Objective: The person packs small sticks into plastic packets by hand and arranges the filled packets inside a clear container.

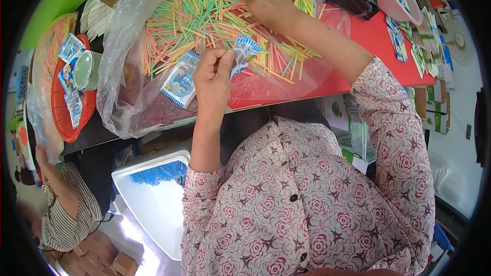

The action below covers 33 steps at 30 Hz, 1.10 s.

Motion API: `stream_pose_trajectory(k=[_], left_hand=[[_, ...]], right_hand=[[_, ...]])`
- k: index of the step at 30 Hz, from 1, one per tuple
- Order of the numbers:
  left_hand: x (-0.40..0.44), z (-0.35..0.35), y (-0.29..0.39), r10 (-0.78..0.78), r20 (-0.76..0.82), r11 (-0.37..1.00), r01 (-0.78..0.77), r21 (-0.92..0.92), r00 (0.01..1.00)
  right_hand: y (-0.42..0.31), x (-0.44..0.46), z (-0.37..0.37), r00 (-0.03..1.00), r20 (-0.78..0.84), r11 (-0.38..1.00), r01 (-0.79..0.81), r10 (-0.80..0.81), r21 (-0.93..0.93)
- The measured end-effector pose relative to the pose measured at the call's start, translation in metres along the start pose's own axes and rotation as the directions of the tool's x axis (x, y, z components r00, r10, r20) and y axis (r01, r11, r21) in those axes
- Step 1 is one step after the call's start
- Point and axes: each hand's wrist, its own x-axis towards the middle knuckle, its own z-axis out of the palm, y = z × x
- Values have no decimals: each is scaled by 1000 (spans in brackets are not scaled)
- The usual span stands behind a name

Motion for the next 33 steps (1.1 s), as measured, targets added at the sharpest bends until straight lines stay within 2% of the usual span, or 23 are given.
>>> stream_pose_trajectory(k=[3, 6, 11, 14, 15, 18, 19, 20, 22, 23, 26, 28, 31, 33], left_hand=[[-1, -1, -1, -31, -5, 999, 31, -18, 1000], [-2, -3, 0, -32, -15, 999, 32, -19, 999], [-1, 0, 3, -61, -33, 995, 58, -84, 998], [0, 2, 14, -75, -35, 985, 69, -159, 997], [0, 1, 16, -84, -41, 978, 74, -195, 996], [1, -2, 18, -92, 15, 951, 92, -294, 996], [2, -1, 18, -94, 40, 934, 102, -342, 995], [1, 0, 19, -93, 42, 935, 102, -341, 995], [1, 5, 22, -101, 122, 926, 138, -352, 987], [1, 7, 23, -105, 162, 921, 158, -356, 981], [-2, 19, 11, -140, 189, 914, 200, -351, 972], [-2, 21, 9, -157, 205, 910, 222, -351, 966], [-1, 18, 10, -132, 120, 923, 167, -347, 984], [-1, 18, 14, -120, 99, 928, 147, -343, 988]], right_hand=[[4, 10, -1, 998, 9, 997, -70, 70, 40], [18, 5, 9, 979, -97, 946, -142, 177, 292], [25, -21, 21, 951, -116, 860, -202, 286, 469], [19, -36, 24, 925, -52, 618, -209, 377, 758], [18, -41, 24, 924, -52, 618, -211, 379, 758], [8, -60, 7, 947, 25, 163, -80, 319, 983], [6, -63, 5, 947, 23, 163, -79, 321, 983], [4, -66, 3, 947, 76, -2, -80, 312, 997], [0, -71, 0, 947, 175, -328, -81, 270, 941], [-4, -72, -1, 946, 175, -329, -80, 272, 941], [-24, -70, -3, 887, 217, -621, 96, 409, 778], [-26, -69, -3, 883, 221, -608, 88, 413, 789], [-31, -69, -4, 879, 227, -584, 69, 419, 809], [-38, -69, -9, 862, 154, -384, 51, 484, 922]])
